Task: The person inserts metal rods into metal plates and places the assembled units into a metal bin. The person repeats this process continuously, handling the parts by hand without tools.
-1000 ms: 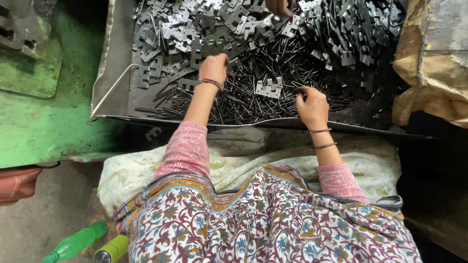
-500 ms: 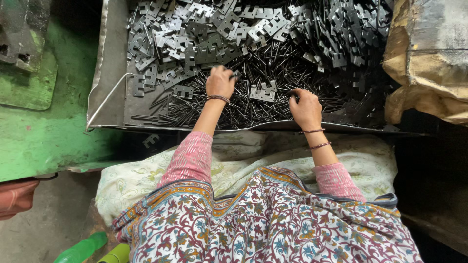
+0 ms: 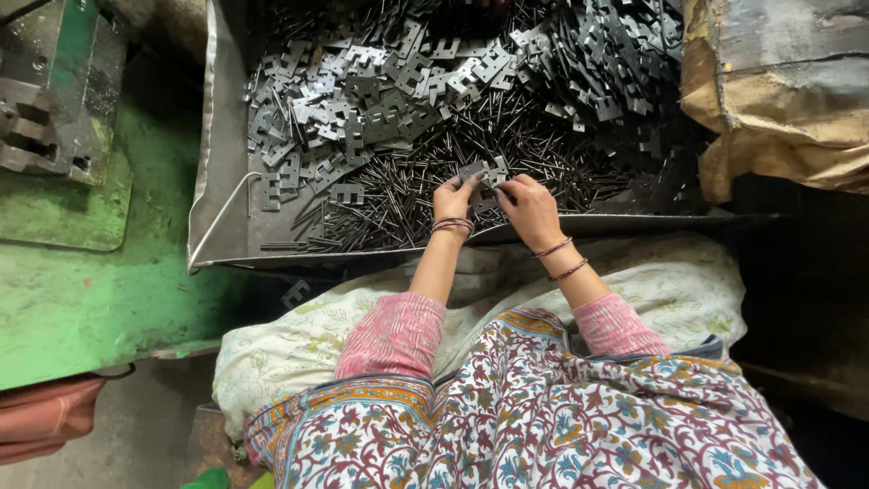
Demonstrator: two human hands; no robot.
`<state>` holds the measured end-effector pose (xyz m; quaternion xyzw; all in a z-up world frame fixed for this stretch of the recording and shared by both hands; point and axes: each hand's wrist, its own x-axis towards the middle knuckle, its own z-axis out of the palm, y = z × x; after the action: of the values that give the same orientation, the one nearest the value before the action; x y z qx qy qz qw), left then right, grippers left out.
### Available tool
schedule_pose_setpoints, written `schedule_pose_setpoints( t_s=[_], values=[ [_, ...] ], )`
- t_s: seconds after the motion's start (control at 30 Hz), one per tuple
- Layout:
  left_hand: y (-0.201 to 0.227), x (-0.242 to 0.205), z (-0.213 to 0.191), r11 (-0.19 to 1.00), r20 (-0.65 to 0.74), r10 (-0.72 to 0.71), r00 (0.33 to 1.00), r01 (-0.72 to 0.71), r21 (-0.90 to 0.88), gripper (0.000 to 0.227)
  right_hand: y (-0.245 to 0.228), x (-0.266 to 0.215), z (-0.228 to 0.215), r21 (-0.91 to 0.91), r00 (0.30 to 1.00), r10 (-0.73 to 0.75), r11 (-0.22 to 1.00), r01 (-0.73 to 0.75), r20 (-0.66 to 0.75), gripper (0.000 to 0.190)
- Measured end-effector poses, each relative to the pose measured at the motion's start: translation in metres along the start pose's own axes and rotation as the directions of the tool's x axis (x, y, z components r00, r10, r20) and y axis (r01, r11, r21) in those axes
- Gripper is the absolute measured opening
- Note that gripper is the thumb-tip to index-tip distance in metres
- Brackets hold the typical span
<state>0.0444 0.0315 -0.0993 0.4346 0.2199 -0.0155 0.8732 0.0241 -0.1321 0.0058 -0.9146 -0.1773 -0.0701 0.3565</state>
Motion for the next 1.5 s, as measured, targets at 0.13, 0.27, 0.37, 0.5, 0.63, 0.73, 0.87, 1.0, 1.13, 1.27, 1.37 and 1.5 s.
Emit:
schedule_pose_setpoints(
  t_s=[0.13, 0.27, 0.37, 0.5, 0.63, 0.73, 0.87, 1.0, 1.13, 1.27, 1.37, 1.5],
  values=[
    [-0.012, 0.013, -0.015, 0.999, -0.041, -0.037, 0.998, 0.038, 0.013, 0.018, -0.001, 0.002, 0.013, -0.046, 0.998, -0.036, 0.998, 0.034, -0.056, 0.017],
    [-0.026, 0.027, -0.023, 0.996, -0.028, -0.092, 0.995, 0.091, -0.017, 0.018, -0.005, 0.010, 0.027, -0.069, 0.995, -0.050, 0.997, 0.044, -0.090, 0.018],
    [-0.031, 0.035, -0.030, 0.980, -0.041, -0.103, 0.994, 0.094, -0.173, 0.021, -0.005, 0.020, 0.034, -0.095, 0.995, -0.072, 0.993, 0.065, -0.069, 0.018],
    [-0.029, 0.039, -0.044, 0.933, -0.074, -0.139, 0.987, 0.106, -0.344, 0.024, 0.014, 0.033, 0.028, -0.006, 0.987, -0.024, 1.000, 0.024, -0.158, 0.019],
    [-0.021, 0.038, -0.053, 0.935, -0.155, -0.111, 0.982, 0.050, -0.351, 0.027, 0.047, 0.040, 0.013, -0.183, 0.991, 0.134, 0.974, -0.135, -0.017, 0.018],
    [-0.011, 0.036, -0.046, 0.914, -0.154, -0.080, 0.985, 0.011, -0.407, 0.031, 0.066, 0.050, 0.004, -0.270, 0.968, 0.231, 0.942, -0.197, 0.100, 0.021],
    [-0.004, 0.022, -0.036, 0.932, -0.169, -0.037, 0.985, -0.028, -0.361, 0.029, 0.100, 0.064, -0.015, -0.411, 0.916, 0.387, 0.856, -0.313, 0.107, 0.021],
    [-0.001, 0.011, -0.027, 0.955, -0.147, -0.056, 0.988, 0.010, -0.296, 0.029, 0.148, 0.085, -0.032, -0.375, 0.950, 0.284, 0.873, -0.312, -0.129, 0.020],
    [0.001, 0.008, -0.020, 0.970, -0.146, -0.079, 0.986, 0.042, -0.239, 0.027, 0.202, 0.106, -0.029, -0.456, 0.962, 0.122, 0.861, -0.226, -0.245, 0.026],
    [0.000, 0.007, -0.019, 0.972, -0.129, -0.119, 0.985, 0.089, -0.218, 0.026, 0.244, 0.105, -0.017, -0.509, 0.981, 0.105, 0.843, -0.176, -0.166, 0.016],
    [0.001, 0.008, -0.017, 0.974, -0.102, -0.087, 0.991, 0.064, -0.216, 0.027, 0.246, 0.099, -0.016, -0.586, 0.986, 0.044, 0.800, -0.133, -0.163, 0.003],
    [-0.001, 0.005, -0.015, 0.984, -0.124, -0.060, 0.990, 0.038, -0.173, 0.025, 0.203, 0.082, -0.033, -0.433, 0.991, 0.089, 0.893, -0.122, -0.096, 0.023]
  ],
)
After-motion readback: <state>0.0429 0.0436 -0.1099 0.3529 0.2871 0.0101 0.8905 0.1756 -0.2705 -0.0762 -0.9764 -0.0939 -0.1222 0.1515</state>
